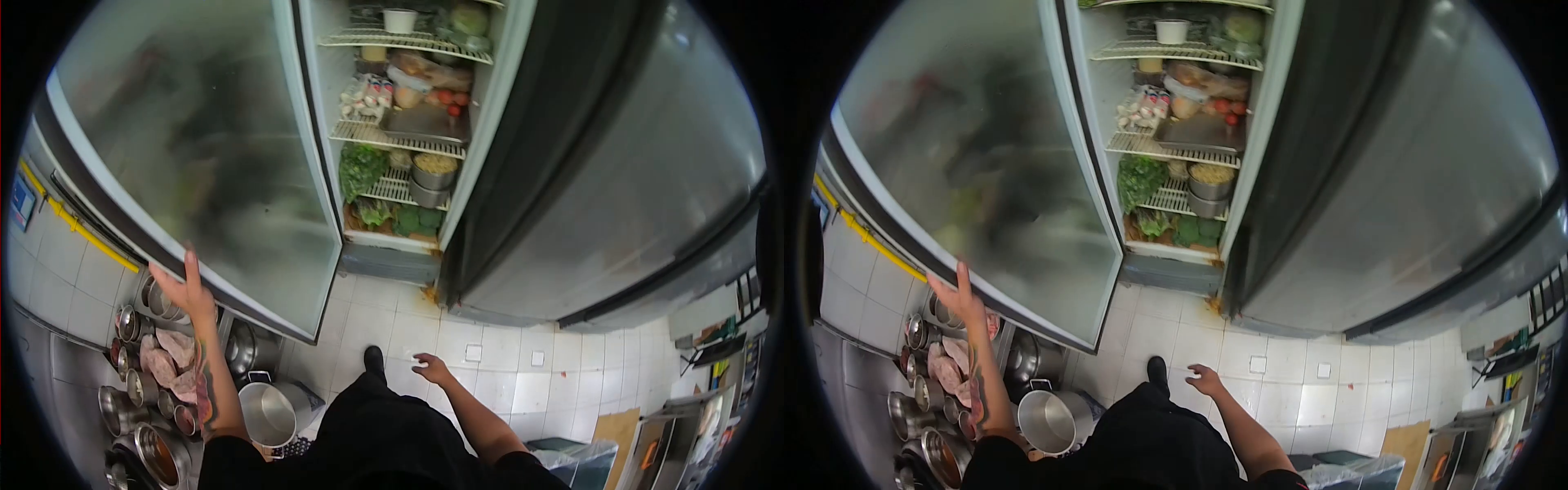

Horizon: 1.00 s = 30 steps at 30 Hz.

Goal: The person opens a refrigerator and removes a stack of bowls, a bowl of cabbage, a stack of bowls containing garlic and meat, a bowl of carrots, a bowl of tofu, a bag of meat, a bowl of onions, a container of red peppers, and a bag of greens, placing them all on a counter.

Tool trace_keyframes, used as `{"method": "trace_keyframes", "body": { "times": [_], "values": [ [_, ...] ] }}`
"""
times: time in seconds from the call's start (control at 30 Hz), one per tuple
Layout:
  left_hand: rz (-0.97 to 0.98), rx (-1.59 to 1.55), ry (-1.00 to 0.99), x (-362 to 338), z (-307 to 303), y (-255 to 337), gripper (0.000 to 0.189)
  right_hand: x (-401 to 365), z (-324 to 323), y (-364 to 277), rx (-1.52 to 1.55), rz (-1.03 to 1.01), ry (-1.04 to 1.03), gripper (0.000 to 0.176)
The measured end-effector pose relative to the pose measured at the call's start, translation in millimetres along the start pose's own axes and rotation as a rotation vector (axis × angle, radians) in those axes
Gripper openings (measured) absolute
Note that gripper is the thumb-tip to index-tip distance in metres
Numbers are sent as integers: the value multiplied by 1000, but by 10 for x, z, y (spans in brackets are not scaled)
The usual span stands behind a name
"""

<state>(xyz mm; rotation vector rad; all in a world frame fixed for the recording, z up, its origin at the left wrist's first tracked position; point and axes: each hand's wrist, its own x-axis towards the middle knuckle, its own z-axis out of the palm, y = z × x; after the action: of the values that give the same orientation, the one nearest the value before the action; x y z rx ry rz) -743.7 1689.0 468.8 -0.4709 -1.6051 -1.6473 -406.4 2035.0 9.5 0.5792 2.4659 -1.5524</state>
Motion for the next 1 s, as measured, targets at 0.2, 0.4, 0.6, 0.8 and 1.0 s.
{"method": "trace_keyframes", "body": {
  "times": [0.2,0.4,0.6,0.8,1.0],
  "values": [
    [-68,107,27,211,-542,-512,70,1778,-784,-2189,127,-156,-286,74],
    [-178,145,78,399,-853,-771,68,3169,-1845,-3999,228,-491,-146,79],
    [-258,19,234,497,-1239,-1219,74,4773,-2923,-4994,197,-657,374,89],
    [-264,-68,448,578,-1195,-1268,71,6798,-4089,-5216,-268,-649,868,83],
    [-313,-102,286,353,-1592,-1342,73,7945,-4179,-5260,668,-735,743,68]
  ]
}}
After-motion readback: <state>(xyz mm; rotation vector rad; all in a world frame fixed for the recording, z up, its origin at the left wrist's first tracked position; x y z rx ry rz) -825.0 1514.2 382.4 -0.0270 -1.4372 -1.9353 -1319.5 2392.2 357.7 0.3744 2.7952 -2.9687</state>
